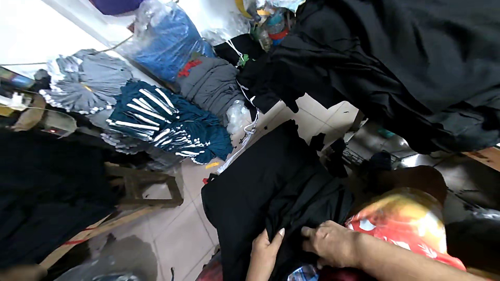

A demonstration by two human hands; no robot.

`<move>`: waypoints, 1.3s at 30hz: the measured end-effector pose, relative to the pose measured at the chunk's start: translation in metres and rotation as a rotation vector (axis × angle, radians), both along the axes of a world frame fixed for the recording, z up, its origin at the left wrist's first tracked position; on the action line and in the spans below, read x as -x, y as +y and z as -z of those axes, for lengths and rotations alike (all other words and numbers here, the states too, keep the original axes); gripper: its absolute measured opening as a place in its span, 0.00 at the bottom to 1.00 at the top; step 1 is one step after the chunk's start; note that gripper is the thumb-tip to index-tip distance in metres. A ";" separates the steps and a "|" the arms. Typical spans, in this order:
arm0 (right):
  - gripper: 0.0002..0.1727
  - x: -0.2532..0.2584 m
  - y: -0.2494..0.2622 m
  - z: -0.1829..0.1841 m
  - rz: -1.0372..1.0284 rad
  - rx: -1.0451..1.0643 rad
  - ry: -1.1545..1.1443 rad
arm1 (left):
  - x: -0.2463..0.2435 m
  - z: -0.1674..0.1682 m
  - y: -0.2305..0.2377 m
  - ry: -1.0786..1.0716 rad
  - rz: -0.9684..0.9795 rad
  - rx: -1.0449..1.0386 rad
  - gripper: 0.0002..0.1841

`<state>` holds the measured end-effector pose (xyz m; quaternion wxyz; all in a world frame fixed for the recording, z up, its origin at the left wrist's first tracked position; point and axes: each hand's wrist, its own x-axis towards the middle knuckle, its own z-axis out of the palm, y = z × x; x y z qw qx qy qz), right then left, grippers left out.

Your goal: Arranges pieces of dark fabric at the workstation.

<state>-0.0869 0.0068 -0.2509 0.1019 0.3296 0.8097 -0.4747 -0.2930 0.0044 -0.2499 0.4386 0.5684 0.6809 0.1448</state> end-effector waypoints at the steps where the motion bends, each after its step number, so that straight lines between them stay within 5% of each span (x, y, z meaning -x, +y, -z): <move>1: 0.20 0.001 0.002 -0.002 -0.001 0.000 -0.030 | 0.001 0.000 0.000 -0.003 -0.004 -0.003 0.14; 9: 0.16 -0.016 0.006 -0.006 0.127 0.040 -0.081 | 0.003 0.002 0.000 -0.015 -0.001 0.012 0.15; 14: 0.15 -0.025 0.015 -0.013 0.392 0.162 0.134 | 0.003 -0.002 -0.001 -0.014 0.042 0.035 0.16; 20: 0.15 -0.014 0.030 -0.023 0.755 0.420 0.221 | -0.001 -0.006 -0.010 0.115 0.321 -0.093 0.44; 22: 0.15 -0.009 0.029 -0.024 0.777 0.386 0.247 | -0.008 -0.004 -0.011 0.211 0.254 -0.155 0.29; 24: 0.14 -0.010 0.024 -0.020 0.777 0.225 0.332 | -0.010 -0.001 -0.006 0.199 0.118 -0.188 0.17; 29: 0.15 -0.017 0.006 0.000 0.474 -0.121 0.410 | 0.002 -0.004 0.015 0.042 -0.118 -0.053 0.18; 33: 0.21 -0.003 0.006 0.001 0.058 -0.007 -0.035 | 0.002 -0.005 0.021 -0.032 -0.184 -0.042 0.15; 39: 0.19 -0.001 0.009 -0.005 0.133 0.061 -0.093 | 0.003 -0.005 0.015 0.026 -0.141 -0.084 0.16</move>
